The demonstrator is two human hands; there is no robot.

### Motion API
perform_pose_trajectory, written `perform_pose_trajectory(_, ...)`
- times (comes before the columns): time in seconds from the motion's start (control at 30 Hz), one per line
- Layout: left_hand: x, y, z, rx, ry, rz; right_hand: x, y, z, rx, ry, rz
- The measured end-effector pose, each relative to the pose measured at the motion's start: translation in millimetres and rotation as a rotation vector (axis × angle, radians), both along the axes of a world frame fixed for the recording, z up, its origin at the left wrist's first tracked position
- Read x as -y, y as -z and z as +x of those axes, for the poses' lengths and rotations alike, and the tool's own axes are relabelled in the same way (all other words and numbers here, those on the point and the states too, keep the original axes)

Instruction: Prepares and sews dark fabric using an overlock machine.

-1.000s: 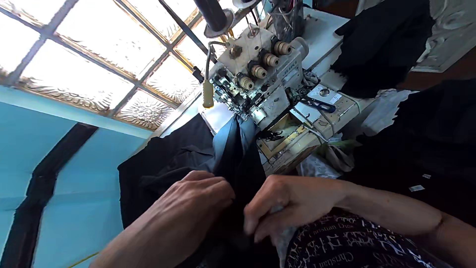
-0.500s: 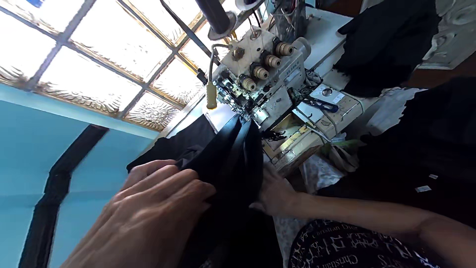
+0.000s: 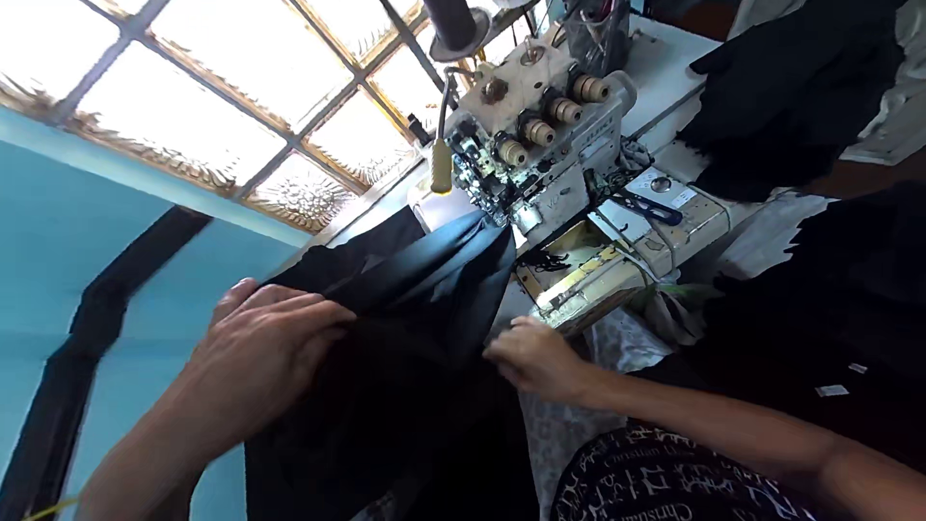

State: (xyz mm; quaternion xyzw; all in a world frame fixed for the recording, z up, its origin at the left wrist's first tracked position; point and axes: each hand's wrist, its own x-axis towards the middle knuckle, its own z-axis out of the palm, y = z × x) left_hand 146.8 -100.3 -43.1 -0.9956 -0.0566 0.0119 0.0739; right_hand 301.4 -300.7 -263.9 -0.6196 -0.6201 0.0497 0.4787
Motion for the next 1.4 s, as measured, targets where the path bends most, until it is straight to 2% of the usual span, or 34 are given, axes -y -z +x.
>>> perform_pose_trajectory(0.07, -8.0, 2.8, 0.1, -0.008, 0.065, -0.135, -0.2, -19.5, 23.8, 0.016, 0.128, 0.198)
perform_pose_trajectory(0.13, -4.6, -2.0, 2.8, -0.038, 0.086, -0.303, -4.8, -41.9, 45.3, 0.092, 0.135, 0.222)
perform_pose_trajectory(0.23, 11.7, -11.2, 2.6, -0.046, 0.077, -0.433, -11.2, -62.0, 62.1, 0.164, -0.108, 0.020)
perform_pose_trajectory(0.3, 21.2, -13.4, -3.3, -0.010, 0.080, -0.352, -14.1, -69.1, 64.5, 0.047, -0.371, 0.008)
perform_pose_trajectory(0.37, 25.0, -10.4, -12.0, 0.025, 0.078, -0.203, -13.6, -81.1, 67.8, -0.086, -0.507, 0.084)
perform_pose_trajectory(0.47, 33.7, -9.6, -22.5, 0.039, 0.081, -0.135, -18.6, -88.0, 80.5, -0.085, -0.379, 0.173)
perform_pose_trajectory(0.63, 22.5, -11.2, -46.4, -0.043, 0.301, -0.372, -35.6, -57.0, 123.3, 0.163, 0.025, 0.063)
perform_pose_trajectory(0.73, -2.1, -12.2, -52.2, -0.017, 0.245, -0.531, -37.6, -44.9, 138.5, 0.207, 0.170, 0.028)
perform_pose_trajectory(0.97, -11.2, -19.0, -36.8, 0.168, -0.149, -0.737, -46.2, -45.0, 122.2, 0.143, 0.171, 0.144)
perform_pose_trajectory(1.07, -23.3, -10.7, -40.0, 0.189, -0.154, -0.795, -52.2, -52.2, 107.7, 0.216, 0.093, 0.234)
perform_pose_trajectory(1.2, -25.1, -8.5, -39.8, 0.203, -0.177, -0.751, -61.0, -56.9, 96.1, 0.320, 0.052, 0.334)
perform_pose_trajectory(1.4, -39.1, 5.4, -47.9, 0.224, -0.189, -0.785, -67.5, -55.4, 90.9, 0.321, 0.106, 0.413)
